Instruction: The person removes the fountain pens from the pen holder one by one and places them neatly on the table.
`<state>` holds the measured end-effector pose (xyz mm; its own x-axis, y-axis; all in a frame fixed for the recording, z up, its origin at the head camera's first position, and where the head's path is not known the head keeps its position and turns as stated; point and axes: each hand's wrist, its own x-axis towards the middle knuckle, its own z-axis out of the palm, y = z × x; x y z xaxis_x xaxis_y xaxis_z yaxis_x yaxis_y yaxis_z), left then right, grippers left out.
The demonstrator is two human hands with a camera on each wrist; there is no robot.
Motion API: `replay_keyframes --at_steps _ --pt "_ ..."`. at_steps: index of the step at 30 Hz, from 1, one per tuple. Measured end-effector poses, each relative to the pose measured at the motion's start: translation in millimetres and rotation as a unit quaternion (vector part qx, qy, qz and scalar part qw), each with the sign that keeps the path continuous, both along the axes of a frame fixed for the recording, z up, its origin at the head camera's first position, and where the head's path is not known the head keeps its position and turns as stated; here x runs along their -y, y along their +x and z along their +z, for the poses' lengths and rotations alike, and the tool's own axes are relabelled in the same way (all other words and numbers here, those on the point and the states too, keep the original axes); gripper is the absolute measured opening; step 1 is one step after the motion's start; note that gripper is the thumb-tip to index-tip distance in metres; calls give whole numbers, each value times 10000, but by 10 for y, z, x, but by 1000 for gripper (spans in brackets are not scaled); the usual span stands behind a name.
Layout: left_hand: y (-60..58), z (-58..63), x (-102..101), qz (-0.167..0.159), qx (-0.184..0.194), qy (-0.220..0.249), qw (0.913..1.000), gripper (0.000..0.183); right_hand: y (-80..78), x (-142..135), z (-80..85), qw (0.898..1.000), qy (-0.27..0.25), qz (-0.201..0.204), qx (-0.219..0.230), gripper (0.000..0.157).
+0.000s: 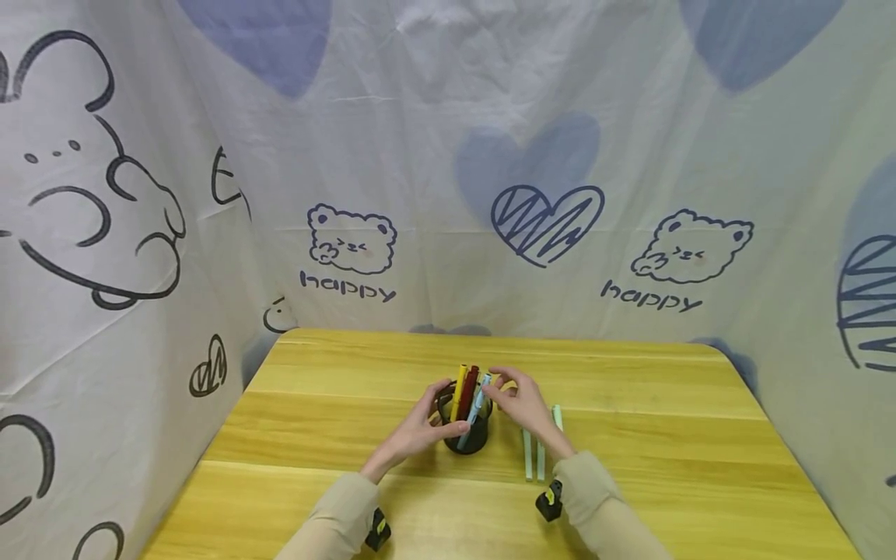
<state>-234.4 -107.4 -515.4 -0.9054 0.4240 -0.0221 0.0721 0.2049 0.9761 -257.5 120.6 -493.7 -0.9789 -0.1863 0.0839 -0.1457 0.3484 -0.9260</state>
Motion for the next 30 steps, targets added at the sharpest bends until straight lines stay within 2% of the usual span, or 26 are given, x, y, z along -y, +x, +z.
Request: replay_keyframes --at_steps 6,13,17,24,28,30 --pt "9 -4 -10 -21 -22 13 10000 87 -36 91 35 9998 200 -8 -77 43" --pt "1 -12 -19 -37 -37 -10 10000 88 -55 126 52 9995 261 -93 -150 32" --pt "0 -13 -18 -32 -24 -1 10000 89 -47 111 35 9995 269 -134 -108 30" --pt "-9 -10 -10 -64 -63 35 10000 92 -1 79 40 9985 378 1 -392 25" --pt "-8 -9 -6 -83 -77 46 9999 91 4 89 45 9987 482 -25 -145 17" --pt "-7 -11 -4 -88 -78 51 9999 91 5 94 42 9983 578 -88 -55 18"
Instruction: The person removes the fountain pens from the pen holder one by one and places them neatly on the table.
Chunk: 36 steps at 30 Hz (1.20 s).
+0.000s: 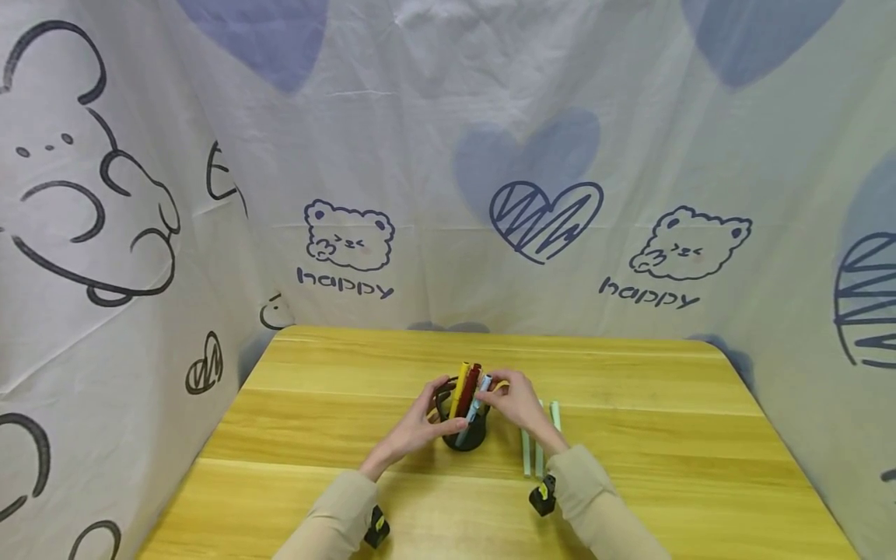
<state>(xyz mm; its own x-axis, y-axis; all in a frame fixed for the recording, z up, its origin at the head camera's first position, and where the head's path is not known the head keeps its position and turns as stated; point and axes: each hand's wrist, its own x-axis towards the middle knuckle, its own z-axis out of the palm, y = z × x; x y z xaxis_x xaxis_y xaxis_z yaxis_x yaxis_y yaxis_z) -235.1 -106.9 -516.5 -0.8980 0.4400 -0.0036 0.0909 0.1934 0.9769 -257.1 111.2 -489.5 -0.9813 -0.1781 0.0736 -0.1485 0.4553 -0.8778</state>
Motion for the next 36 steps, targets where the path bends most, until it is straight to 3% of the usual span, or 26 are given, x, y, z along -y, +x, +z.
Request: replay_keyframes --at_steps 6,13,21,36 --pt "-5 -16 5 20 2 4 10000 91 35 1 13 9998 166 -79 10 23" --pt "-4 -23 5 16 10 13 10000 91 106 -16 56 10000 16 -20 -83 15" --pt "6 -2 -3 63 15 89 9999 92 169 -45 44 9983 -360 -358 -277 21" --pt "-9 -17 7 81 -71 -73 9999 91 291 -87 43 9877 -1278 -708 -554 15"
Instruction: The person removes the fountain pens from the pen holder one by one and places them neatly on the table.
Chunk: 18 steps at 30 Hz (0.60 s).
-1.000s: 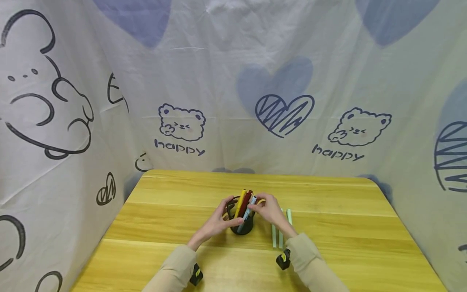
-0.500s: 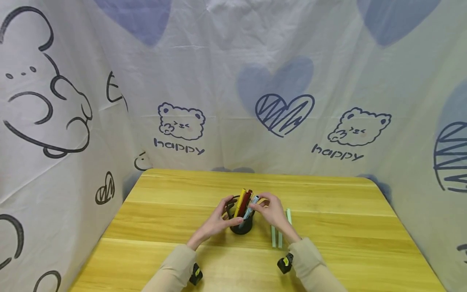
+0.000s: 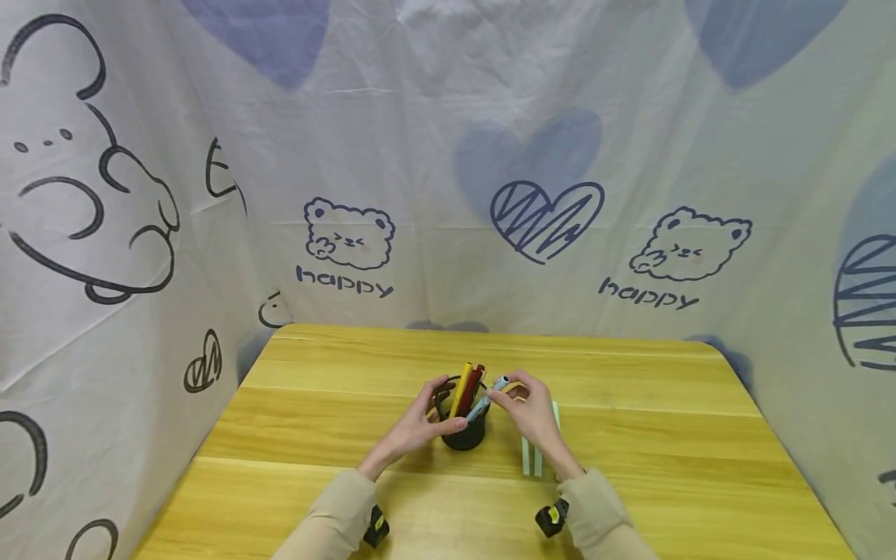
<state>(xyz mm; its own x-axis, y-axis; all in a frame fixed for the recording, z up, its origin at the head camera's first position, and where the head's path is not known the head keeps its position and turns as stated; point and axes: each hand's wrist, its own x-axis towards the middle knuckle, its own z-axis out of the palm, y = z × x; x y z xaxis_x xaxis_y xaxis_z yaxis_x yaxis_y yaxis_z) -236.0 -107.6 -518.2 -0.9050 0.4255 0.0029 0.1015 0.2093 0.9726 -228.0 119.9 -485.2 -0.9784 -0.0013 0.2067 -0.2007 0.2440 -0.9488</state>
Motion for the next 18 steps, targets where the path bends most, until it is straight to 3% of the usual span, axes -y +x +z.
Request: replay_keyframes --at_steps 10,18 --pt "6 4 7 12 14 24 10000 92 94 -80 -7 9955 -884 -35 -344 17" --pt "5 6 1 0 20 30 10000 92 106 -150 -64 9835 -1660 28 -725 19"
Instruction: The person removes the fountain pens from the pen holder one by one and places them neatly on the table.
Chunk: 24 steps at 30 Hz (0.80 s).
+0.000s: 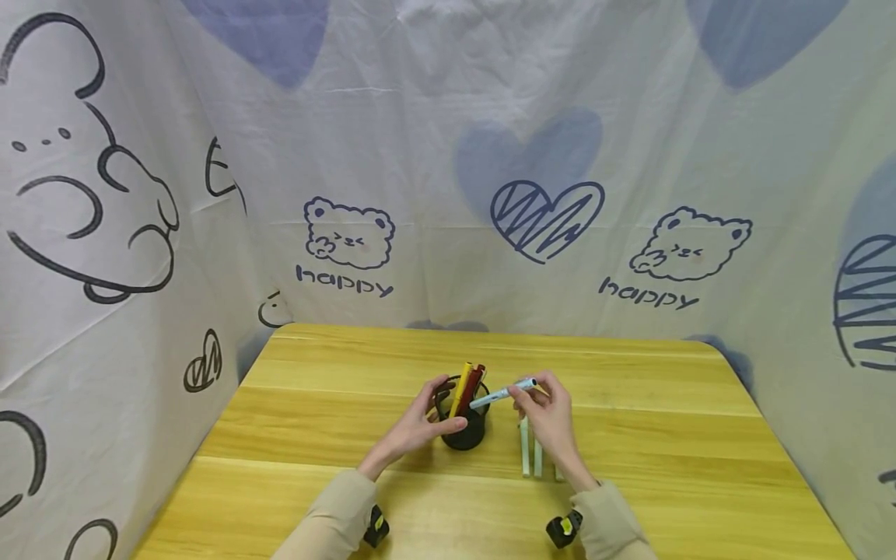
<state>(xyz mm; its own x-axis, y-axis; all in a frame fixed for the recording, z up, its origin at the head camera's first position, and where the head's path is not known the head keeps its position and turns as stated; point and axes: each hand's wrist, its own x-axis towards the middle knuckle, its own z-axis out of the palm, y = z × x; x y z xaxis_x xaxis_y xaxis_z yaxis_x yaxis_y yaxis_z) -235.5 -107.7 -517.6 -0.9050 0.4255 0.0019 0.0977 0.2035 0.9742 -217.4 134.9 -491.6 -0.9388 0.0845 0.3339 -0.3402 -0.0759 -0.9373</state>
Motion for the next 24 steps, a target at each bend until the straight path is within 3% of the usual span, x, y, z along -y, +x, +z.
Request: replay_keyframes --at_steps 10,19,24 --pt "-4 -13 3 -19 11 -44 10000 92 35 -135 -17 9964 -670 134 -494 20" --pt "1 -14 2 -18 24 -44 10000 92 77 -233 -39 9921 -914 582 -633 3" --pt "3 -3 1 -31 6 -6 10000 92 82 -296 -58 9891 -1118 653 -704 10"
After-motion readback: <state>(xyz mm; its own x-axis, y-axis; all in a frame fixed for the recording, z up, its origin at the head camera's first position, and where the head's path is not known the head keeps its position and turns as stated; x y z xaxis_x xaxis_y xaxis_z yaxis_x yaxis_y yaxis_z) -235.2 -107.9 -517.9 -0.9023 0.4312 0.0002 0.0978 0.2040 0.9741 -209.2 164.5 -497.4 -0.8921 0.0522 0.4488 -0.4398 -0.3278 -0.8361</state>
